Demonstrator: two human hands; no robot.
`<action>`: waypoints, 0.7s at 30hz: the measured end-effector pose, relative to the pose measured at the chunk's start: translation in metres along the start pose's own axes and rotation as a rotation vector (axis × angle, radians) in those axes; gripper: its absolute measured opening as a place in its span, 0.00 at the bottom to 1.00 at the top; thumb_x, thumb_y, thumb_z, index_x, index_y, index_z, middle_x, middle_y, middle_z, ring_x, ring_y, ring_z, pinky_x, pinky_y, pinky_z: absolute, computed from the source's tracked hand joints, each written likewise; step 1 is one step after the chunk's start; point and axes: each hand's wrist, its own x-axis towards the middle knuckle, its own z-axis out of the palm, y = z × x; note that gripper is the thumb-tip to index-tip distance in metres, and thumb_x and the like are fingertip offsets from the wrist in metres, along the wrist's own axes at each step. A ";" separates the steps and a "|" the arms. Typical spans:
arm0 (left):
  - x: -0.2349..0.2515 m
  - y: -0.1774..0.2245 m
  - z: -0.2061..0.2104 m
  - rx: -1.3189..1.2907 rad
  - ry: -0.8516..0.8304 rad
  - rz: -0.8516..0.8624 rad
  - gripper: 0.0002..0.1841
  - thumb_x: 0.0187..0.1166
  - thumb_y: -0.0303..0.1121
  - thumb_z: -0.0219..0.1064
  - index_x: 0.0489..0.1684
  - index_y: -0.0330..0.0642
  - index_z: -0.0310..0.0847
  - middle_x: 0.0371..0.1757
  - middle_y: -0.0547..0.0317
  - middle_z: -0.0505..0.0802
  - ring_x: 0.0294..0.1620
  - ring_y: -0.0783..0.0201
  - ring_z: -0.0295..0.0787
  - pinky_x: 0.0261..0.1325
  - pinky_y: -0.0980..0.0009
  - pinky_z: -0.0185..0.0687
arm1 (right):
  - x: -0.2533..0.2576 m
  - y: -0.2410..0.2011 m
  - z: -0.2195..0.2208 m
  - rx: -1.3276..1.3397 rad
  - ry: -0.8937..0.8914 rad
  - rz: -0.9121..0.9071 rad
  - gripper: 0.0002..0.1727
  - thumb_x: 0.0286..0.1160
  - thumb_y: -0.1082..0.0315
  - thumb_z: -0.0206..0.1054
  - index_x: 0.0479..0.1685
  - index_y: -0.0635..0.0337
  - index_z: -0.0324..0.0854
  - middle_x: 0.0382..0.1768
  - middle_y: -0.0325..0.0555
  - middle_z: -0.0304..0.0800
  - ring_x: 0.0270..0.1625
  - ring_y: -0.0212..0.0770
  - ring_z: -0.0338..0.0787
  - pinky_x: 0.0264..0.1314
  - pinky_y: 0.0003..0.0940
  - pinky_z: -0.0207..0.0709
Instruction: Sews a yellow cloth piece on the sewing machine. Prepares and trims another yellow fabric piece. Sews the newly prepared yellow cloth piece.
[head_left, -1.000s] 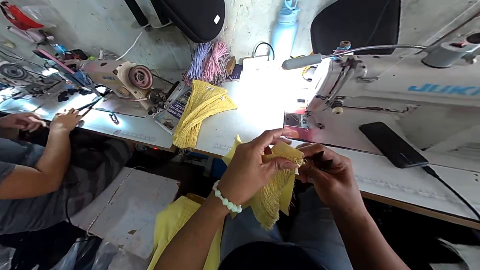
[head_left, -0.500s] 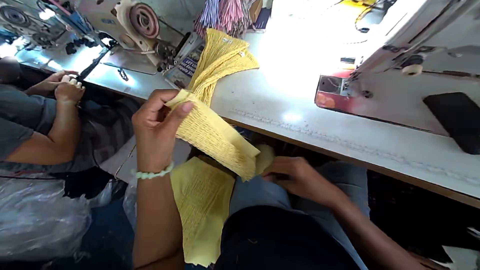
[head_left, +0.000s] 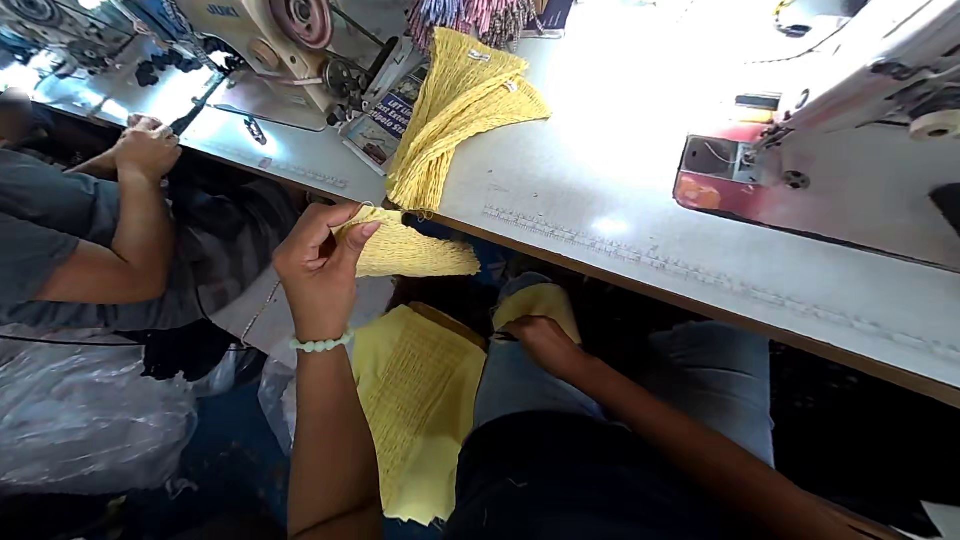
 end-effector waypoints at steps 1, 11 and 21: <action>0.001 -0.002 -0.001 0.001 0.016 -0.004 0.09 0.80 0.30 0.72 0.52 0.39 0.86 0.47 0.73 0.89 0.47 0.83 0.87 0.52 0.85 0.84 | 0.002 -0.003 -0.001 0.032 0.046 -0.014 0.10 0.74 0.83 0.62 0.45 0.76 0.88 0.41 0.70 0.93 0.50 0.69 0.94 0.57 0.62 0.83; 0.014 -0.005 -0.019 0.095 0.156 0.108 0.09 0.78 0.31 0.74 0.47 0.36 0.87 0.47 0.73 0.88 0.50 0.84 0.84 0.56 0.83 0.81 | 0.014 -0.004 -0.001 0.345 -0.350 0.343 0.18 0.89 0.63 0.62 0.59 0.72 0.85 0.47 0.63 0.90 0.43 0.51 0.90 0.55 0.46 0.82; 0.010 -0.004 -0.016 0.053 0.141 0.141 0.07 0.77 0.30 0.74 0.46 0.38 0.87 0.45 0.73 0.88 0.47 0.83 0.84 0.52 0.84 0.82 | 0.008 0.009 -0.001 0.442 -0.381 0.398 0.12 0.85 0.68 0.64 0.47 0.70 0.86 0.34 0.51 0.85 0.29 0.37 0.81 0.36 0.34 0.78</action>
